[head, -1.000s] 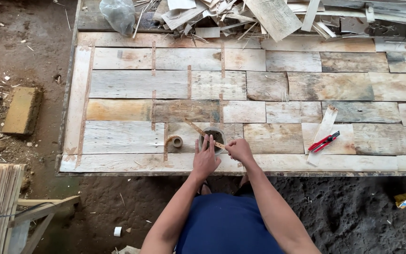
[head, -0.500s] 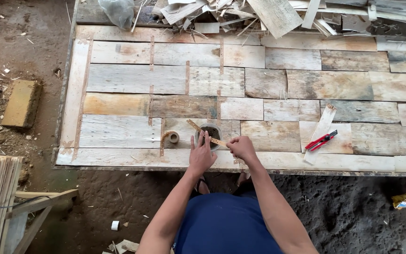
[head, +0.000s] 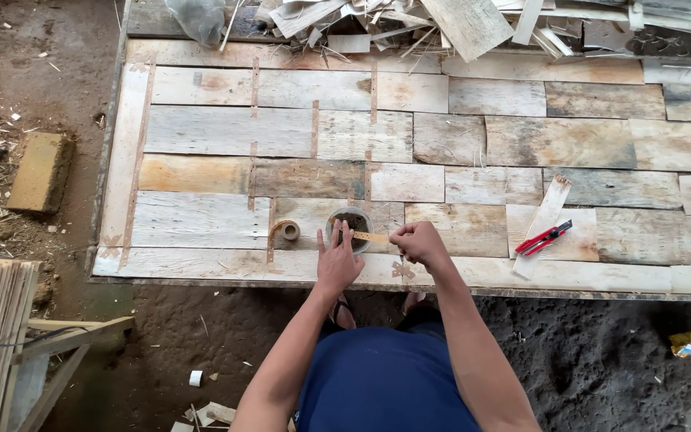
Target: Applying adhesive to thin strips of material and carefully placing them onto a wooden surface to create a pattern or repair a board.
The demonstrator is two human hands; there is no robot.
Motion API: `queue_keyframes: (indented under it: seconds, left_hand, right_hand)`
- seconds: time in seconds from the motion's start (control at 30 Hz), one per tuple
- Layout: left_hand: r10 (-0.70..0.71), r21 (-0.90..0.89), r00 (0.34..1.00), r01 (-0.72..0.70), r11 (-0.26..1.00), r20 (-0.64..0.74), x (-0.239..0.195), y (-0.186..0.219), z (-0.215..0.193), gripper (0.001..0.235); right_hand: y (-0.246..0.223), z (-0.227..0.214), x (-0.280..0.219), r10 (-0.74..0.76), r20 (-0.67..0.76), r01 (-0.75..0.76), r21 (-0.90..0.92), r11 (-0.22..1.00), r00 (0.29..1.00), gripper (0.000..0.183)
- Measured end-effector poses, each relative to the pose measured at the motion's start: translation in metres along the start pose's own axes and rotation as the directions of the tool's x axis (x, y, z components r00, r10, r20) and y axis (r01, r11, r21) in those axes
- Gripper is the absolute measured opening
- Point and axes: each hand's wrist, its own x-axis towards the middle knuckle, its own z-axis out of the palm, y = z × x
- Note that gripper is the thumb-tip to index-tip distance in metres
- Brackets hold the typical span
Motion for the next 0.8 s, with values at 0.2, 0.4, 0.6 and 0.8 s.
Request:
queue_keyframes:
  seconds: [0.2, 0.4, 0.6, 0.8]
  left_hand:
    - [-0.004, -0.017, 1.000, 0.003, 1.000, -0.019, 0.000, 0.002, 0.001, 0.085]
    - [-0.010, 0.004, 1.000, 0.010, 1.000, -0.020, -0.005, 0.002, -0.004, 0.087]
    - [0.118, 0.122, 0.929, -0.080, 0.989, -0.351, -0.001, -0.016, 0.029, 0.013]
    - [-0.003, 0.176, 0.977, 0.041, 0.983, -0.213, -0.004, -0.041, 0.012, 0.015]
  right_hand:
    - [-0.016, -0.015, -0.008, -0.047, 0.025, 0.045, 0.081, 0.996, 0.999, 0.013]
    - [-0.029, -0.040, -0.016, -0.070, 0.002, 0.068, 0.205, 0.976, 0.998, 0.010]
    - [-0.050, -0.068, -0.029, -0.189, -0.081, 0.204, 0.282, 0.937, 0.979, 0.006]
    - [-0.062, -0.069, -0.049, -0.255, -0.081, 0.267, 0.202, 0.942, 0.963, 0.005]
